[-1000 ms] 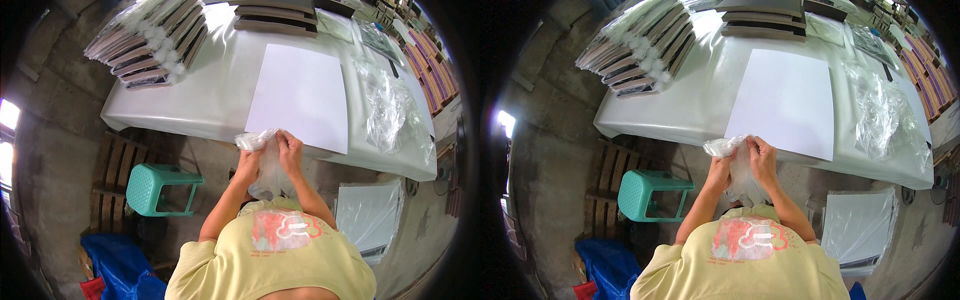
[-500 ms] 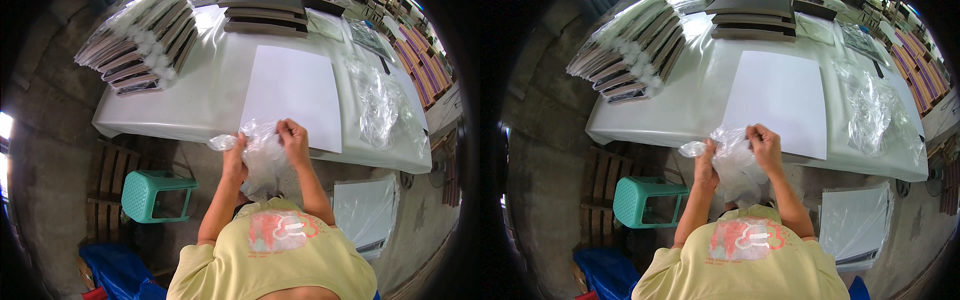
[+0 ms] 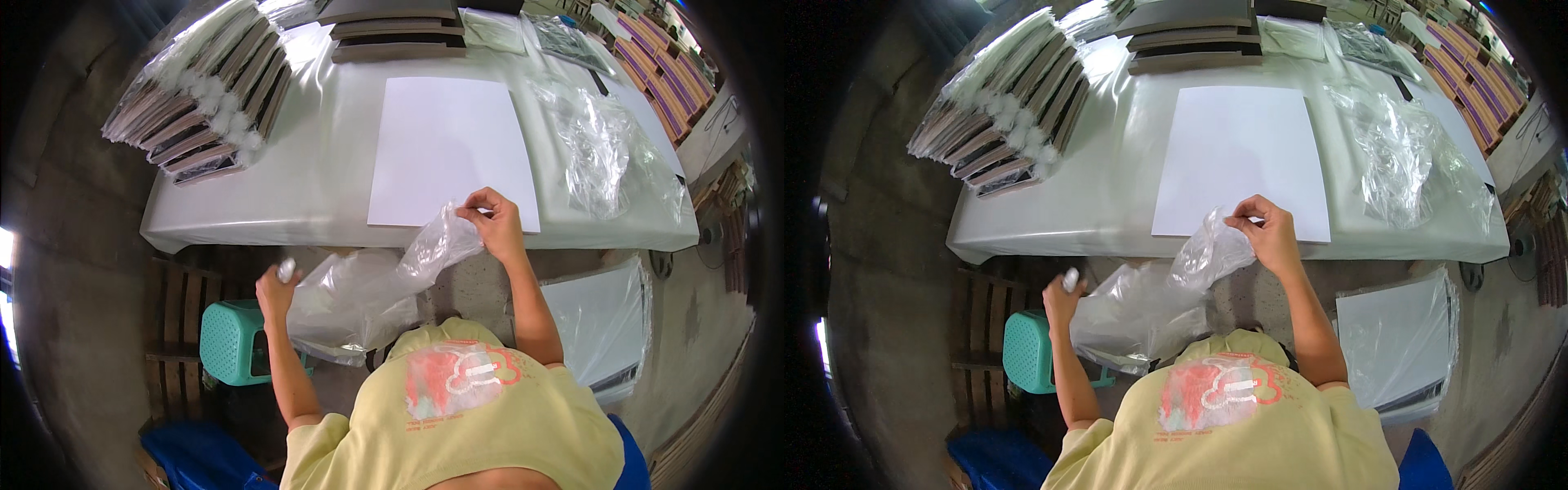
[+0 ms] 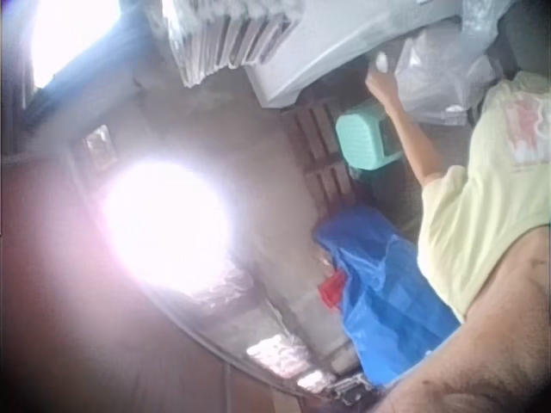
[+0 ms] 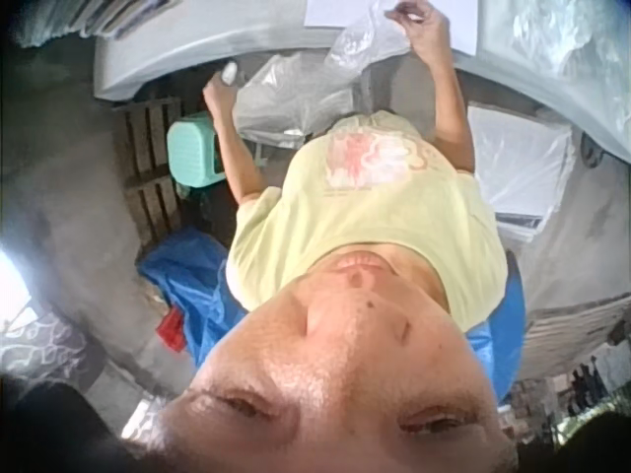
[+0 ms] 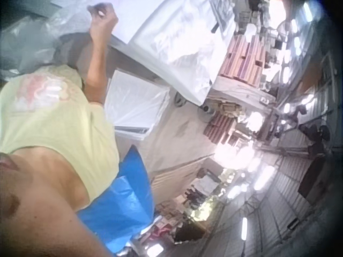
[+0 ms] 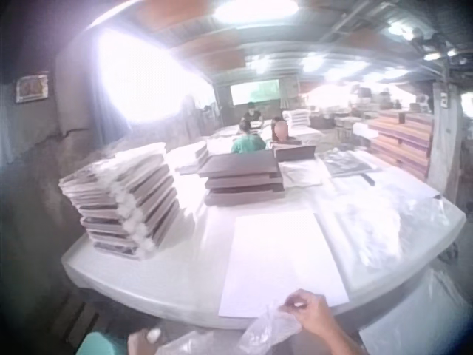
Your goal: The person wraps individual dark-colored square paper boards in clear plastic sleeves by hand, sliding each board into a sleeve and smoothing the plastic before placing the wrapped boards into a stack.
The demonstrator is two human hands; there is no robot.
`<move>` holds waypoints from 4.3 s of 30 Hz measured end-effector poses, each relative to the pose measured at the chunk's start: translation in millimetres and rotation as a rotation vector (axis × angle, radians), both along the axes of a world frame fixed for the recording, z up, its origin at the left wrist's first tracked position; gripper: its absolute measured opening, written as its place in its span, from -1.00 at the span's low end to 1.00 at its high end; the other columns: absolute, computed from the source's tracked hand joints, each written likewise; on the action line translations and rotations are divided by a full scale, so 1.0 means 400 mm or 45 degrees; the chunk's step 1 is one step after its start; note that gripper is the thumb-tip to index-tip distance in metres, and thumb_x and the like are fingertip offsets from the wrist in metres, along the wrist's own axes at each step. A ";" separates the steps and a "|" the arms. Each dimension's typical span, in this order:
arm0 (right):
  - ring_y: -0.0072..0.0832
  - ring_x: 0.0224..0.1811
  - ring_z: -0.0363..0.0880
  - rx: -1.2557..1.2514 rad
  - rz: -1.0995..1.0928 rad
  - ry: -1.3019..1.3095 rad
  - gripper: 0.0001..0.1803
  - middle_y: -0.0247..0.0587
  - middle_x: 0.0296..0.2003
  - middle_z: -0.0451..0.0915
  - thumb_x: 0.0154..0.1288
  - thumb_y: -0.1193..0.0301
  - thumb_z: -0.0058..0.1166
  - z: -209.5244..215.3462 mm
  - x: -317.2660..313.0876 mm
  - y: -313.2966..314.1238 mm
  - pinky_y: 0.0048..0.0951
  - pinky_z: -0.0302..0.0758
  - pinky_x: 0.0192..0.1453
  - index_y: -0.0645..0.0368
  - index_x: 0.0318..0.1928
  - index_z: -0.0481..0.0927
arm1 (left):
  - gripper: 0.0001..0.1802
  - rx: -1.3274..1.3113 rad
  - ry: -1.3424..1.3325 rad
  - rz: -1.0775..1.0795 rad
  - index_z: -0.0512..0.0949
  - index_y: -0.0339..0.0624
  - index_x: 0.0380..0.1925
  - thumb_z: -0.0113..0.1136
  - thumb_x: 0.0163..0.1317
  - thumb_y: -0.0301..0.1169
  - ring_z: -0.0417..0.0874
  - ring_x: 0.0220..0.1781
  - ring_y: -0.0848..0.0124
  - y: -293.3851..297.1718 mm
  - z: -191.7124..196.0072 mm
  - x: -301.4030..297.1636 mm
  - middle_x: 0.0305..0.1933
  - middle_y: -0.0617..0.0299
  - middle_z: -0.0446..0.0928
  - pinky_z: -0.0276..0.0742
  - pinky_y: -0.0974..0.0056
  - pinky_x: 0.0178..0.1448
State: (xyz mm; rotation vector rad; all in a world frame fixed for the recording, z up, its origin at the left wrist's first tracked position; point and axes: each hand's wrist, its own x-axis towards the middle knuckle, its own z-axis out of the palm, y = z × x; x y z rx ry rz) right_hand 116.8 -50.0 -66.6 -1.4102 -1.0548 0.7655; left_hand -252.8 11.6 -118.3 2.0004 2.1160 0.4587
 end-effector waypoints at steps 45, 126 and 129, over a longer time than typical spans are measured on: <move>-0.38 -0.21 0.40 0.395 1.276 0.245 -0.73 -0.14 -0.28 0.46 -0.17 0.33 0.33 0.022 0.125 -0.065 -0.40 0.30 -0.14 0.23 -0.46 0.60 | -0.73 -0.872 -2.391 -0.156 0.47 -0.15 -0.36 -0.07 0.23 -0.19 0.46 -0.55 0.46 0.056 0.221 0.425 -0.41 0.35 0.50 0.42 0.36 -0.46; -0.21 -0.20 0.41 -0.508 -0.898 -0.912 -0.54 -0.09 -0.24 0.30 -0.01 0.58 -0.03 -0.367 0.290 -0.121 -0.30 0.40 -0.17 0.19 0.00 0.40 | -0.44 0.305 -0.595 -0.388 0.38 -0.21 -0.04 0.01 -0.20 -0.71 0.45 -0.13 0.19 0.179 -0.192 0.400 -0.15 0.07 0.40 0.37 0.25 -0.07; -0.12 -0.12 0.37 -0.699 -0.750 -0.898 -0.50 -0.05 -0.14 0.25 0.01 0.56 -0.07 -0.343 0.289 -0.105 -0.23 0.38 -0.10 0.19 0.06 0.36 | -0.47 0.220 -0.457 -0.378 0.45 -0.21 -0.08 -0.04 -0.19 -0.67 0.43 -0.11 0.08 0.180 -0.223 0.416 -0.13 -0.01 0.38 0.37 0.21 -0.06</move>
